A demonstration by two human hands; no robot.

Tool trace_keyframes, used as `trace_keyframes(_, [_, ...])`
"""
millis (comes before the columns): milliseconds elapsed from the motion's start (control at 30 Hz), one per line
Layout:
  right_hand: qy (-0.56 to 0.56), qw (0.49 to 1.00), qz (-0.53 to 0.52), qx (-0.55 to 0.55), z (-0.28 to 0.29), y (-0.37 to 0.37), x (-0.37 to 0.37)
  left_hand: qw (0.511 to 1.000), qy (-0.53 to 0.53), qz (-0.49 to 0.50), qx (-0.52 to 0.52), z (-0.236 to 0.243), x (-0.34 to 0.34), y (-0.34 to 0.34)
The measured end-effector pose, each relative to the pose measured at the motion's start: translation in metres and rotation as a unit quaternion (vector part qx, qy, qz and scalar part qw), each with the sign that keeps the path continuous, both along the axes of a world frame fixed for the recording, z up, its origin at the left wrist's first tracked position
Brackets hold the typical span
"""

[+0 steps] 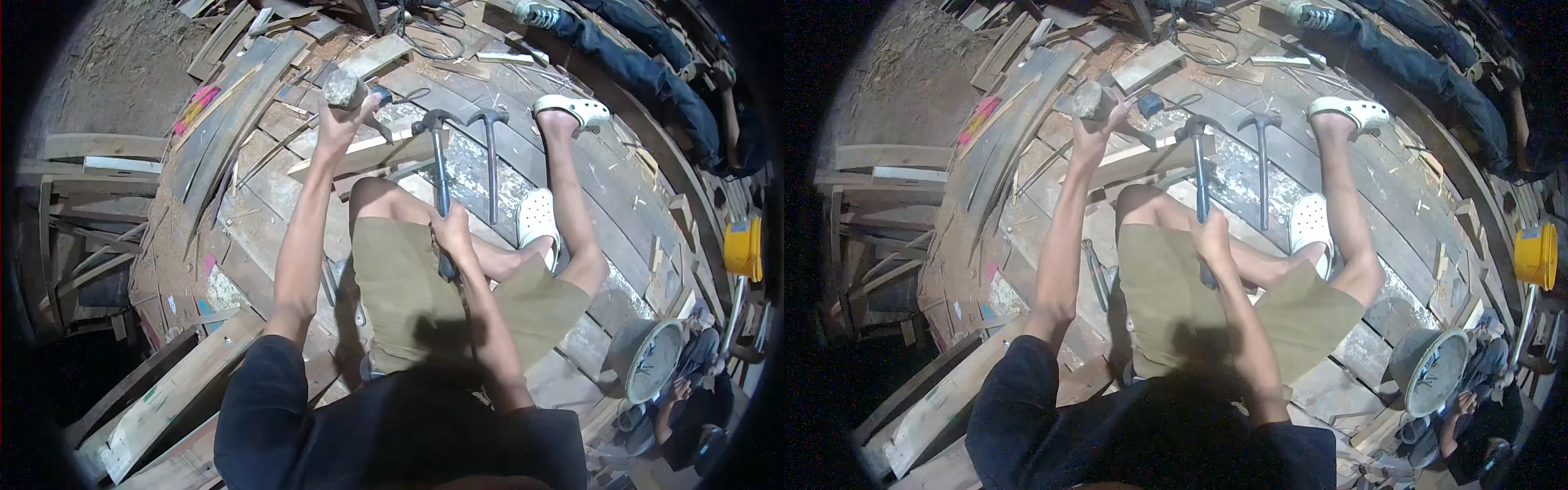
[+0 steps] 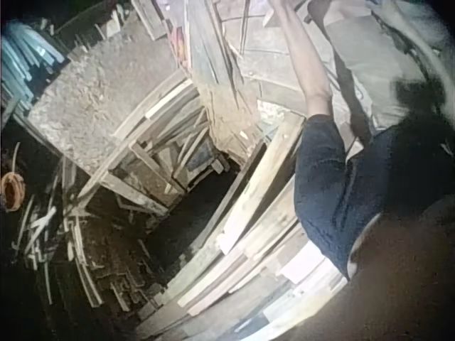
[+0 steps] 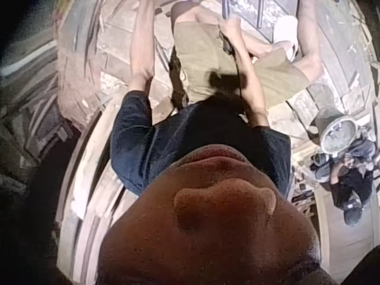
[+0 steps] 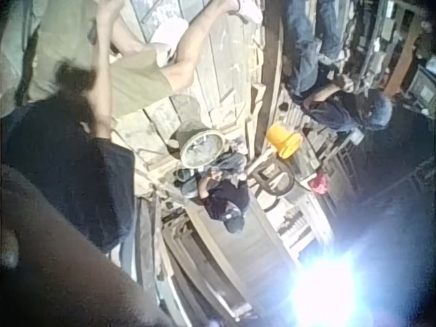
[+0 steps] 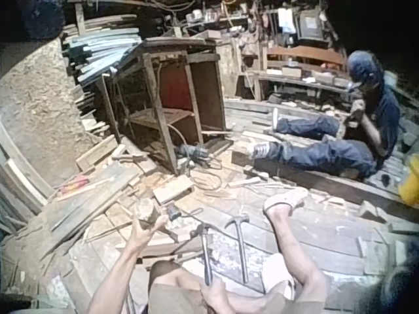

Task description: Using a hammer and a chisel to carve or shape a block of wood while sitting on a workshop floor.

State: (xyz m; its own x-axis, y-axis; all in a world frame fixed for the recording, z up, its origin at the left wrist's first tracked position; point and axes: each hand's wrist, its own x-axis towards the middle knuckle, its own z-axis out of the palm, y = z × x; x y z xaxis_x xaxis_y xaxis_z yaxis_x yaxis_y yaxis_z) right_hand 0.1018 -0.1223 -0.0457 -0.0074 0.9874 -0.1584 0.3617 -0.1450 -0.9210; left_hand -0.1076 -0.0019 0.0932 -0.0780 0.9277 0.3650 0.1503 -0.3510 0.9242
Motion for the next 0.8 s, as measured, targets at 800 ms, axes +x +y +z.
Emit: trace_keyframes(800, [0.011, 1.0, -0.005, -0.016, 0.009, -0.002, -0.002, 0.999, -0.021, 0.027, -0.022, -0.01, 0.014, 0.009])
